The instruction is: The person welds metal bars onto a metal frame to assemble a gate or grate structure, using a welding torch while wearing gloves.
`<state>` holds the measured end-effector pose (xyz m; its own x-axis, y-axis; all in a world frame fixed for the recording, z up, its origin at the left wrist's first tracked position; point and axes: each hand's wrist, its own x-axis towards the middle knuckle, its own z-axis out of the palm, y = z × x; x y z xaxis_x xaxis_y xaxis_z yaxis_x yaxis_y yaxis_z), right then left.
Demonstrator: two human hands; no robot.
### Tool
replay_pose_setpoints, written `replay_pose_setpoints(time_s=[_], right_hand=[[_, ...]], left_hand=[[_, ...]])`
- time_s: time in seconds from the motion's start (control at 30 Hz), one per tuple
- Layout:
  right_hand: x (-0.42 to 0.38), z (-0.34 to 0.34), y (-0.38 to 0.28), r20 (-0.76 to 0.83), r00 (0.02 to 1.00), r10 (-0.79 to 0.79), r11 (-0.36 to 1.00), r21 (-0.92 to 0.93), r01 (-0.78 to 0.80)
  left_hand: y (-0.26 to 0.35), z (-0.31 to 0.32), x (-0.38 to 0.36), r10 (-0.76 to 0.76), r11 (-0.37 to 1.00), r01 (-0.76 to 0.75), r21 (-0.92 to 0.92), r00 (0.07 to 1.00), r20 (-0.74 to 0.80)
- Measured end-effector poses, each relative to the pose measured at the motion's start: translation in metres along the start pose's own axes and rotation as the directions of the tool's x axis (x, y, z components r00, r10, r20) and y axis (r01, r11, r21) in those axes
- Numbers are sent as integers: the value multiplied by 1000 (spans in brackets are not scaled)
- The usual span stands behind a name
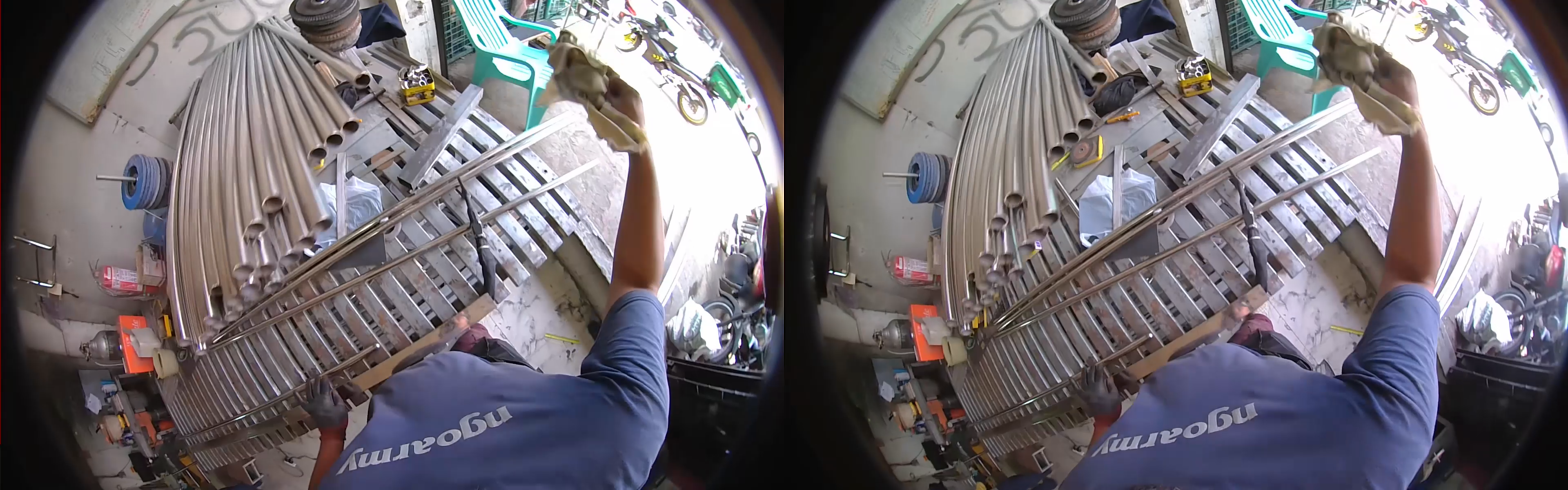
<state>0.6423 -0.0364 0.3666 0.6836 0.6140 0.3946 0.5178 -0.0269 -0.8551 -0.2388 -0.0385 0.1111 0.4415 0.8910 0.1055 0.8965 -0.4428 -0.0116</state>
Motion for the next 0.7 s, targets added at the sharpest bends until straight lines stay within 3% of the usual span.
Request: replay_pose_setpoints(time_s=[0.03,0.07,0.1,0.13,0.2,0.23,0.27,0.33,0.4,0.43,0.47,0.53,0.57,0.63,0.67,0.7], right_hand=[[-29,-15,6,-6,1000,13,957,-289,-14],[-75,-24,-8,-39,996,77,930,-356,-86],[-133,-15,-39,-83,973,217,976,24,-216],[-184,-3,-65,-64,926,373,861,397,-319],[-272,-7,-44,-118,883,455,878,227,-422],[-318,6,-63,-197,880,432,902,67,-427],[-358,15,-72,-280,846,454,889,79,-451],[-438,29,-81,-333,721,608,791,331,-515],[-516,51,-106,-383,753,535,844,273,-461],[-554,49,-104,-392,702,594,801,368,-472],[-587,46,-100,-397,652,645,755,462,-465],[-642,57,-120,-312,665,679,665,646,-375],[-661,64,-134,-333,665,669,692,605,-393],[-697,81,-165,-374,664,647,740,517,-430],[-706,95,-183,-369,634,680,685,628,-369],[-717,106,-194,-376,643,667,697,619,-361]], left_hand=[[-18,12,18,124,992,-123,18,988,-88],[-28,17,37,195,980,-199,-14,970,-143],[-35,20,52,257,962,-270,-46,948,-186],[-41,30,70,277,945,-301,-126,944,-179],[-38,23,101,414,864,-457,-211,884,-218],[-39,35,114,470,834,-517,-193,849,-242],[-42,59,128,534,816,-574,-65,793,-294],[-27,59,139,535,814,-558,-162,828,-169],[-13,64,143,529,826,-494,-271,846,69],[-10,66,139,521,837,-446,-318,827,211],[-6,69,132,521,846,-472,-246,830,200],[-1,77,122,522,853,-514,-95,836,169],[-3,78,120,554,830,-549,-97,831,44],[-1,141,105,545,824,-553,121,833,93],[1,161,101,535,806,-546,230,837,111],[3,145,104,579,762,-608,224,794,186]])
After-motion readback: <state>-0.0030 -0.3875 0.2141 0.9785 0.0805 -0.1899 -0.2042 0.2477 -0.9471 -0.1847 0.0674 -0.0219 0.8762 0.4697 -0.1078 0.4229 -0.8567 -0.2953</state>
